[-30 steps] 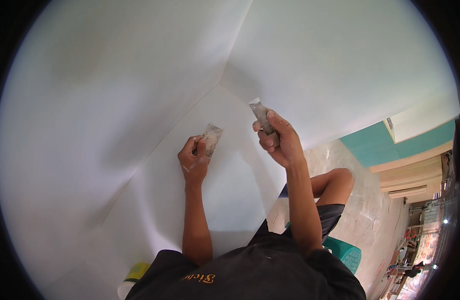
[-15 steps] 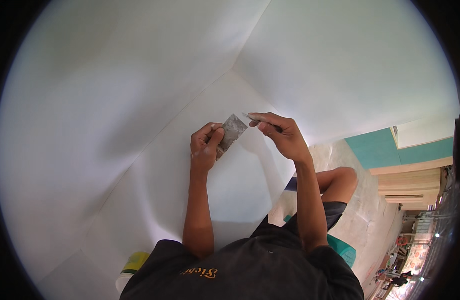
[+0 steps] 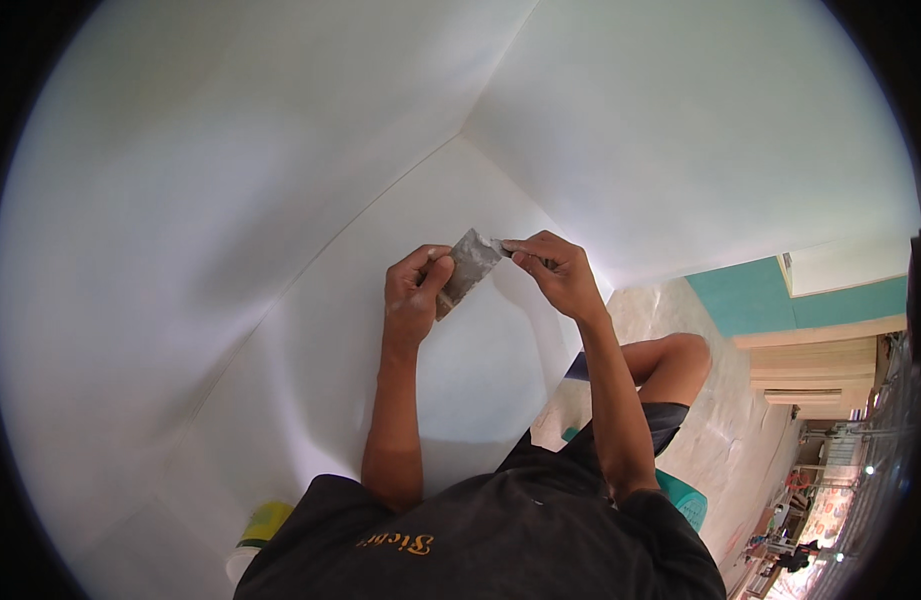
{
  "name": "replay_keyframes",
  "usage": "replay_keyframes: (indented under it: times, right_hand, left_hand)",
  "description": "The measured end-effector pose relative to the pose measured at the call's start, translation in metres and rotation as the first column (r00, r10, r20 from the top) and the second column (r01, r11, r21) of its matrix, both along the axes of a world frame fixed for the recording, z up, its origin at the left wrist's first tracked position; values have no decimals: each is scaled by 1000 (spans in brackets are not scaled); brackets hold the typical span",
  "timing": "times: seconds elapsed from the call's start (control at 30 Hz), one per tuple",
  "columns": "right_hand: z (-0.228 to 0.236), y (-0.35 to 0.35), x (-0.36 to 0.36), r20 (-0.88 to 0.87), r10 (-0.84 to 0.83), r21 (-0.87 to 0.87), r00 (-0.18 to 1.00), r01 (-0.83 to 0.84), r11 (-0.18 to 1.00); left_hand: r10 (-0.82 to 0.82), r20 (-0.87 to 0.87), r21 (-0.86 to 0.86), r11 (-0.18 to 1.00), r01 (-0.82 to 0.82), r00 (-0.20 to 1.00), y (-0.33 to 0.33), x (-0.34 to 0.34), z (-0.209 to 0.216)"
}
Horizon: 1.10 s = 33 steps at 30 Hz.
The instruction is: The person applies putty to the seams and joints of white wooden furniture using a small metal scraper.
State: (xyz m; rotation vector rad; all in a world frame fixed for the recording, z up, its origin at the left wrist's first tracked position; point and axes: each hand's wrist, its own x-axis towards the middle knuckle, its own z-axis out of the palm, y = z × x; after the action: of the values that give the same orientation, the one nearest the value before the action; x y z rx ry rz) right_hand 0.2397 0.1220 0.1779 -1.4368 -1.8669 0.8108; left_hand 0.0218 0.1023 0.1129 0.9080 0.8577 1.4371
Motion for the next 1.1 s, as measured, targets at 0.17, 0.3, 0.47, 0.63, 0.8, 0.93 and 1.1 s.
replay_keyframes:
  times: [0.17,0.3,0.47,0.63,0.8,0.93,1.1]
  right_hand:
    - [22,-6,1,-138,-236,-134,962,218,967]
    - [40,-13,-29,158,-132,199,979,100,975]
    - [41,-14,-54,518,-172,280,838,24,960]
    - [38,-12,-55,633,-148,259,760,-27,966]
    - [51,-6,-52,730,-107,174,675,-32,984]
    - [60,-4,-29,795,-53,79,604,-17,997]
    - [73,15,-14,-28,-201,-113,979,197,974]
  left_hand:
    - [126,-88,60,991,-121,988,-1,5,-8]
    - [98,-251,8,995,-99,963,0,4,-1]
    - [49,-310,-70,995,-74,950,-1,4,2]
    - [82,-255,-16,996,-89,963,-4,5,2]
    - [140,-229,29,990,-137,963,-3,8,4]
    - [202,-279,45,979,-198,939,-2,12,1]
    - [272,-379,122,962,-244,885,1,16,-1]
